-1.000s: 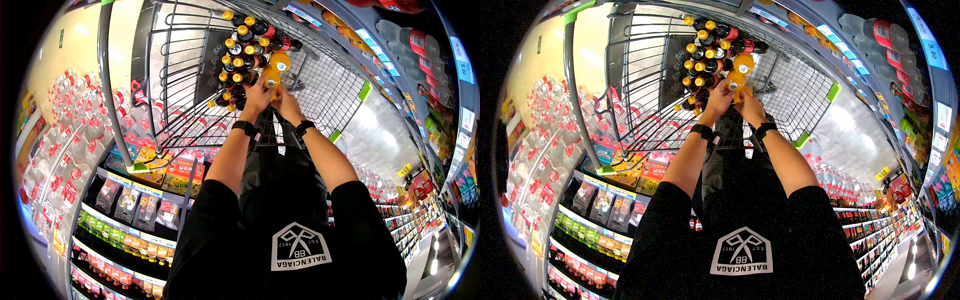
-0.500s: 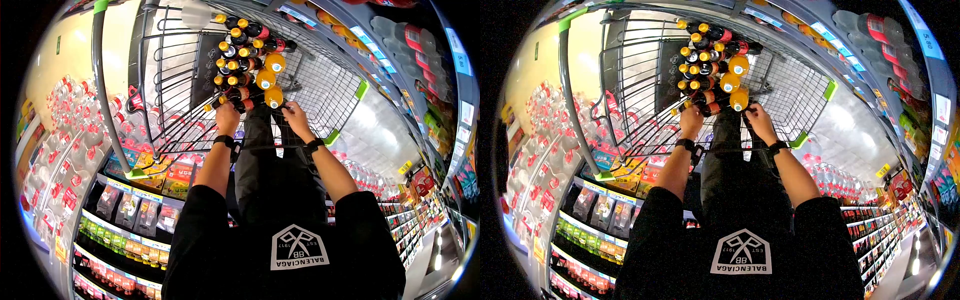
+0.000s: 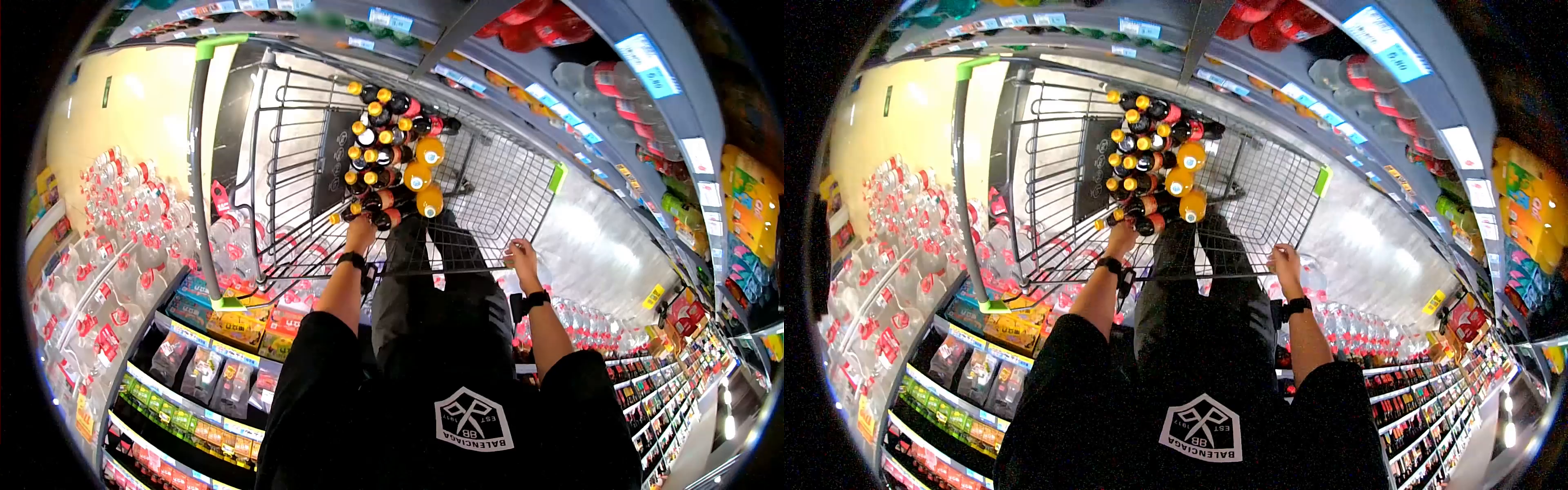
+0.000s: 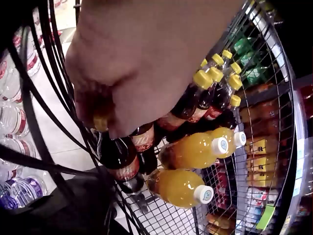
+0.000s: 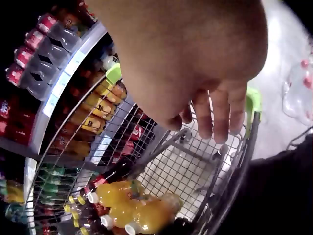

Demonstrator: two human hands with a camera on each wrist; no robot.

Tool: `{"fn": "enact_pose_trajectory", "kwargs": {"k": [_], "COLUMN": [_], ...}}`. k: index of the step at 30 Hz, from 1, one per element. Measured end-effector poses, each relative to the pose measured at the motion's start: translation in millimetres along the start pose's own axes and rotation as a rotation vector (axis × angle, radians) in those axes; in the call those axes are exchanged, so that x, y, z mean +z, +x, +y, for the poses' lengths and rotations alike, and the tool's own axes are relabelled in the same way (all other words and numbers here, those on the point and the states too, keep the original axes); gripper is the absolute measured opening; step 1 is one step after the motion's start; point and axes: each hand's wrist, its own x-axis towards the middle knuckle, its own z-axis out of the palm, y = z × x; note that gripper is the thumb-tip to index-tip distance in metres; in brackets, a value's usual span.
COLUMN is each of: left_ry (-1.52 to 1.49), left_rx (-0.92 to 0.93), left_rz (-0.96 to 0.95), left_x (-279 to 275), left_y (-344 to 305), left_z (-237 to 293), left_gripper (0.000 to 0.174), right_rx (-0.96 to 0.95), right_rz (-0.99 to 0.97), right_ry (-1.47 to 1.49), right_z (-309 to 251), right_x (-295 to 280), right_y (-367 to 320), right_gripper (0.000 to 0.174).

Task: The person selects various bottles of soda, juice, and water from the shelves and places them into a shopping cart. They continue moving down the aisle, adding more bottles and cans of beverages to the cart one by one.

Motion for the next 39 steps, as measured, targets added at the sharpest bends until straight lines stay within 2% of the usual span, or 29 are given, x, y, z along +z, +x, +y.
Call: {"fn": "enact_pose_trajectory", "kwargs": {"k": [1,4,6,7,9,10,11,13,15,16,17,18,19,20,22,23,26,28,29,30,31,32,33,34,35,37,39], "left_ry": [-0.018,-0.116,-0.08,-0.084,0.004,-0.058,-0.077,-0.058,-0.133,-0.18,-0.31,-0.396,-0.416,-0.372,-0.434,-0.354,-0.46,-0.44,-0.384,-0.278,-0.321,-0.26,-0.221,-0.218,-0.379,-0.279,-0.209], "left_rx": [-0.006,-0.075,-0.101,-0.101,0.064,0.055,-0.023,-0.025,0.047,0.058,0.116,0.165,0.185,0.259,0.51,0.542,0.785,0.953,1.015,1.092,1.189,1.322,1.347,1.417,1.393,1.465,1.435], "left_rz": [-0.056,0.11,0.155,0.163,0.235,0.318,0.28,0.299,0.323,0.214,0.292,0.255,0.206,0.215,0.427,0.385,0.265,0.219,0.226,0.291,0.305,0.428,0.467,0.488,0.363,0.682,0.907], "left_x": [0,-12,-18,-16,-15,-14,-15,-19,-25,-41,-32,-25,-32,-12,6,4,9,-13,-27,-37,-44,-54,-66,-77,-84,-102,-111], "left_y": [4,-23,-32,-30,-37,-40,-40,-50,-69,-89,-95,-93,-113,-93,-124,-141,-162,-206,-234,-249,-260,-275,-289,-290,-276,-297,-292], "left_z": [-7,4,11,7,6,9,13,24,44,71,76,78,103,94,143,175,267,353,398,436,473,510,544,575,608,660,698], "left_gripper": [0.036,0.043,0.037,0.035,0.032,0.033,0.036,0.038,0.043,0.042,0.042,0.039,0.037,0.028,0.02,0.025,0.029,0.03,0.03,0.033,0.035,0.038,0.042,0.053,0.064,0.076,0.081], "right_rx": [-0.037,-0.109,-0.121,-0.163,-0.179,-0.17,-0.157,-0.188,-0.222,-0.261,-0.267,-0.346,-0.404,-0.389,-0.363,-0.359,-0.461,-0.599,-0.62,-0.69,-0.759,-0.774,-0.793,-0.798,-0.804,-0.808,-0.769], "right_rz": [-0.008,-0.013,0.007,0.011,-0.018,0.003,0.004,-0.012,-0.017,-0.019,-0.011,-0.036,-0.009,0.006,0.034,0.028,0.099,0.231,0.248,0.264,0.283,0.273,0.29,0.288,0.287,0.313,0.338], "right_ry": [0.018,0.072,0.021,0.02,0.038,0.036,0.055,0.078,0.097,0.112,0.106,0.145,0.128,0.159,0.223,0.255,0.282,0.012,0.042,0.032,0.022,0.029,0.056,0.036,0.016,-0.031,-0.247], "right_z": [0,3,-4,10,17,18,19,25,32,45,47,67,69,64,62,69,83,80,75,70,62,53,50,50,50,59,67], "right_x": [-5,-16,-25,-32,-44,-49,-56,-71,-87,-96,-104,-116,-124,-133,-153,-164,-189,-205,-212,-217,-221,-227,-234,-238,-240,-247,-261], "right_y": [-2,-17,-33,-29,-35,-40,-45,-55,-63,-58,-63,-49,-54,-67,-85,-83,-78,-85,-92,-100,-115,-134,-147,-157,-160,-157,-178], "right_gripper": [0.031,0.03,0.032,0.031,0.031,0.031,0.031,0.031,0.029,0.026,0.025,0.025,0.025,0.024,0.025,0.025,0.027,0.026,0.026,0.03,0.035,0.037,0.037,0.038,0.038,0.041,0.043]}}
